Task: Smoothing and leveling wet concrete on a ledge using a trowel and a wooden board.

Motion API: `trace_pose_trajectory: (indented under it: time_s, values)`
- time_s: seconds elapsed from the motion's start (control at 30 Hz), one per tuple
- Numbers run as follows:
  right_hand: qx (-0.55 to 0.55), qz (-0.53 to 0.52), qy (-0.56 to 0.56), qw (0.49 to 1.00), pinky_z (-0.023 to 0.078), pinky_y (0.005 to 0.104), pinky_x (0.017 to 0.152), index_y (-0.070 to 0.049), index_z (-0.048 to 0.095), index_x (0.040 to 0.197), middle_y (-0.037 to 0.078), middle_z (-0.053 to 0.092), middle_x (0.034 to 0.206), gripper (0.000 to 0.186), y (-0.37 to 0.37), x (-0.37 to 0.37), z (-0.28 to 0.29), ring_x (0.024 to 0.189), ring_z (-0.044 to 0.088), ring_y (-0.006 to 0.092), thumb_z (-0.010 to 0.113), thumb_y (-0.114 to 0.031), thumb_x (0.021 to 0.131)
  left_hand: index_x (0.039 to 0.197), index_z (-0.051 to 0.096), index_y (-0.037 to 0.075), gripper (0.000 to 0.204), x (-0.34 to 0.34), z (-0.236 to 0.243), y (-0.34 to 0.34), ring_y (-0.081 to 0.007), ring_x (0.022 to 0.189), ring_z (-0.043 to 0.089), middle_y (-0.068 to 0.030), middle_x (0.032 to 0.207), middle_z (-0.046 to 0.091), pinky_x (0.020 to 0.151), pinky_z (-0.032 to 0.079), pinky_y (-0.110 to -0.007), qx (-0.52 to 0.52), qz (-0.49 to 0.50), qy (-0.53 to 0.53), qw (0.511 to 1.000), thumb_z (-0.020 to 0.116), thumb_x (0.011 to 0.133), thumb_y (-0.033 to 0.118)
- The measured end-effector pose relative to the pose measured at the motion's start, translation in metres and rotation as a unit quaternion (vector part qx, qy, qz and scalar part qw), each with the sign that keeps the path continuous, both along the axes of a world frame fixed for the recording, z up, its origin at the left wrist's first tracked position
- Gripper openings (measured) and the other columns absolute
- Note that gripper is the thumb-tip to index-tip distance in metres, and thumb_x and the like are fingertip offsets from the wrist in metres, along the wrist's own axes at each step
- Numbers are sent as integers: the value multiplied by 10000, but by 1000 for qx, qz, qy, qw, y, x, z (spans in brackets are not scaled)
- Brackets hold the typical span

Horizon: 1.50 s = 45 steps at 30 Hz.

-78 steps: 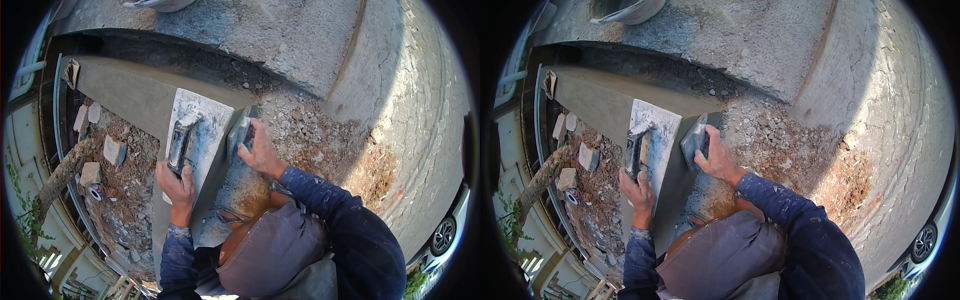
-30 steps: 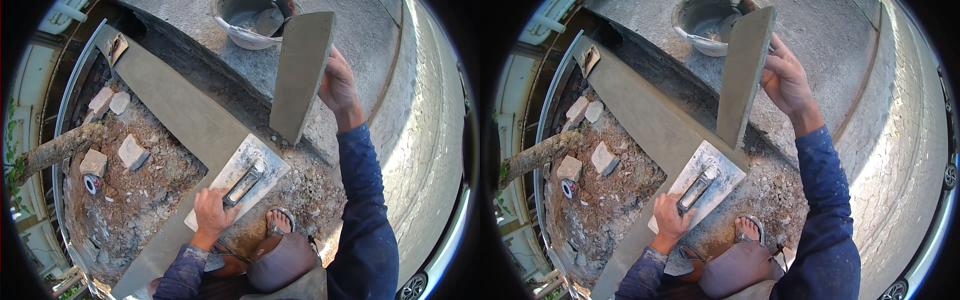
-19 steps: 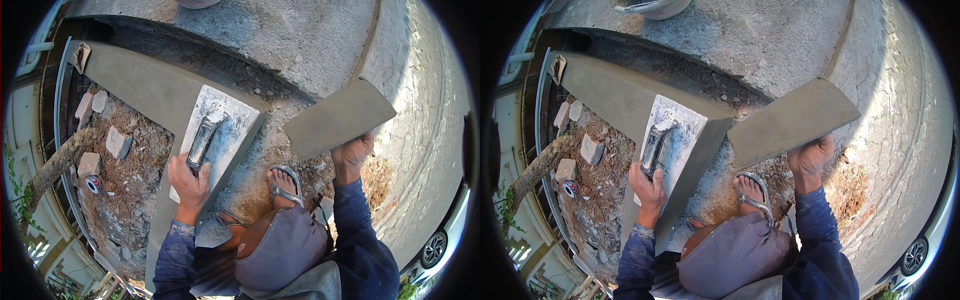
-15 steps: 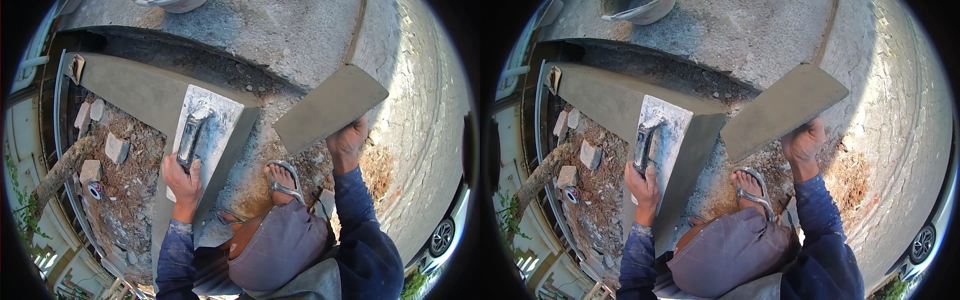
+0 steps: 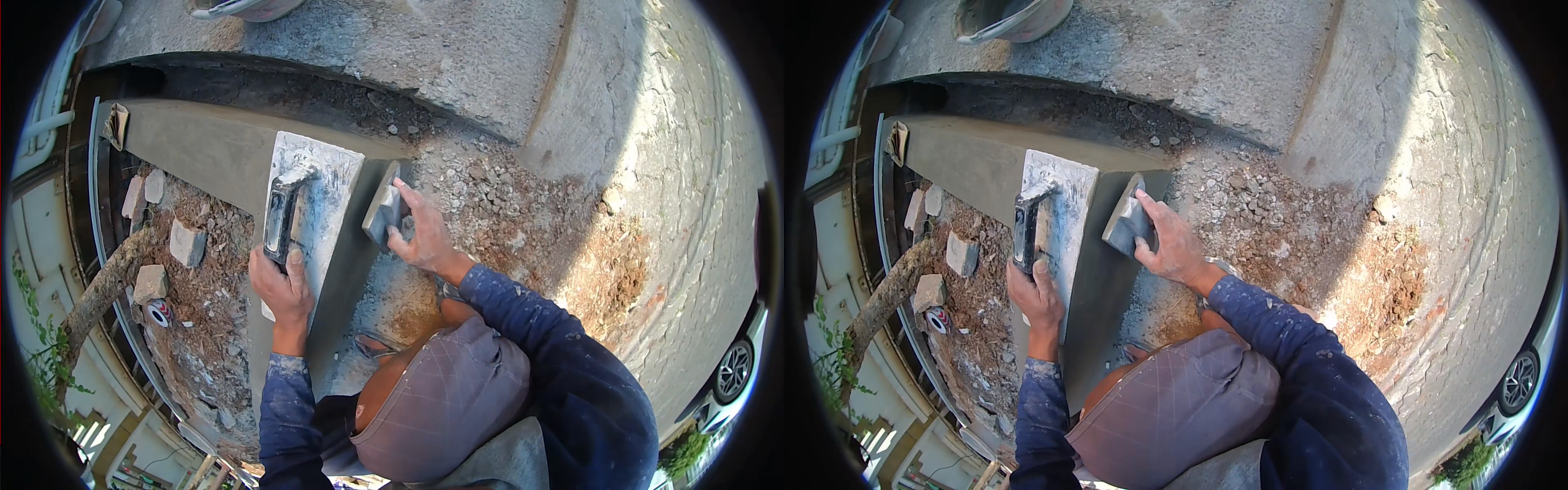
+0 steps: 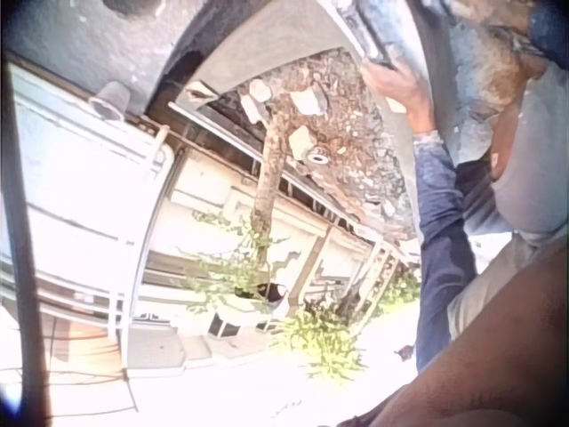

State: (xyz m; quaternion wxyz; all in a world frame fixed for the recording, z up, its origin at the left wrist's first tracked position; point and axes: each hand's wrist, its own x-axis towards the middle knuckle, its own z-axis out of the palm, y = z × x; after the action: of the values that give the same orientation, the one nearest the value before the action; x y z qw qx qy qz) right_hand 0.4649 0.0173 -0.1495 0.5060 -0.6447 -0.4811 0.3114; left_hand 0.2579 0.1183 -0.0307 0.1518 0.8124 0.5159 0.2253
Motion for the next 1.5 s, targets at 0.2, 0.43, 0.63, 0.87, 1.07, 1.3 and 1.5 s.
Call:
trace_pose_trajectory:
  time_s: [0.2, 0.43, 0.63, 0.87, 1.07, 1.3, 1.5]
  values:
    - [70, -21, -2, 997, 510, 457, 860, -37, 368, 1504, 205, 586, 1036, 817, 18, -5, 2, 932, 605, 389, 694, -80, 756, 918, 586, -4, 524, -1, -2, 0, -362, 773, 535, -167, 828, 540, 705, 413, -449, 1, -2, -3, 1000, 523, 1014, 507]
    - [6, 47, -3, 999, 509, 471, 870, -52, 370, 1514, 208, 595, 1030, 824, -15, -5, -11, 956, 607, 397, 686, -90, 755, 917, 588, -3, 527, -1, -1, 3, -352, 763, 529, -160, 816, 534, 696, 408, -446, 22, -9, 16, 1000, 519, 1015, 510]
    - [8, 4, -18, 1000, 506, 452, 840, -46, 362, 1521, 207, 600, 1086, 818, 9, 4, -7, 930, 609, 374, 690, -101, 773, 913, 592, 2, 539, 4, 1, -1, -351, 764, 531, -157, 817, 537, 705, 409, -448, -11, 6, -2, 1000, 523, 1009, 528]
    - [-54, 32, 44, 997, 538, 409, 866, -29, 327, 1535, 205, 625, 1167, 824, -16, -6, -18, 965, 646, 322, 687, -80, 796, 918, 594, 4, 534, 0, 0, 0, -357, 778, 533, -158, 835, 546, 717, 411, -447, -1, 2, 3, 1000, 526, 1008, 525]
    - [-62, 18, 30, 997, 532, 400, 849, -26, 308, 1543, 195, 621, 1082, 830, 5, -8, -20, 916, 653, 321, 687, -90, 808, 919, 586, 1, 550, -4, -2, 0, -359, 776, 522, -160, 831, 531, 715, 403, -451, 1, 3, 14, 1000, 517, 1007, 540]
    - [-12, -27, 78, 996, 526, 395, 870, -17, 315, 1530, 192, 605, 1121, 821, 5, -6, -7, 954, 637, 284, 695, -65, 804, 927, 586, 1, 556, -5, -3, 0, -360, 775, 521, -163, 832, 528, 716, 404, -452, -5, 1, 11, 1000, 515, 1005, 547]
    - [-92, 12, 108, 990, 524, 441, 832, -9, 304, 1492, 202, 580, 1097, 797, -4, -28, -35, 908, 627, 358, 700, -101, 807, 941, 589, -2, 552, -6, 1, 2, -365, 769, 522, -166, 826, 524, 708, 406, -452, 14, -2, 24, 1000, 515, 1006, 541]
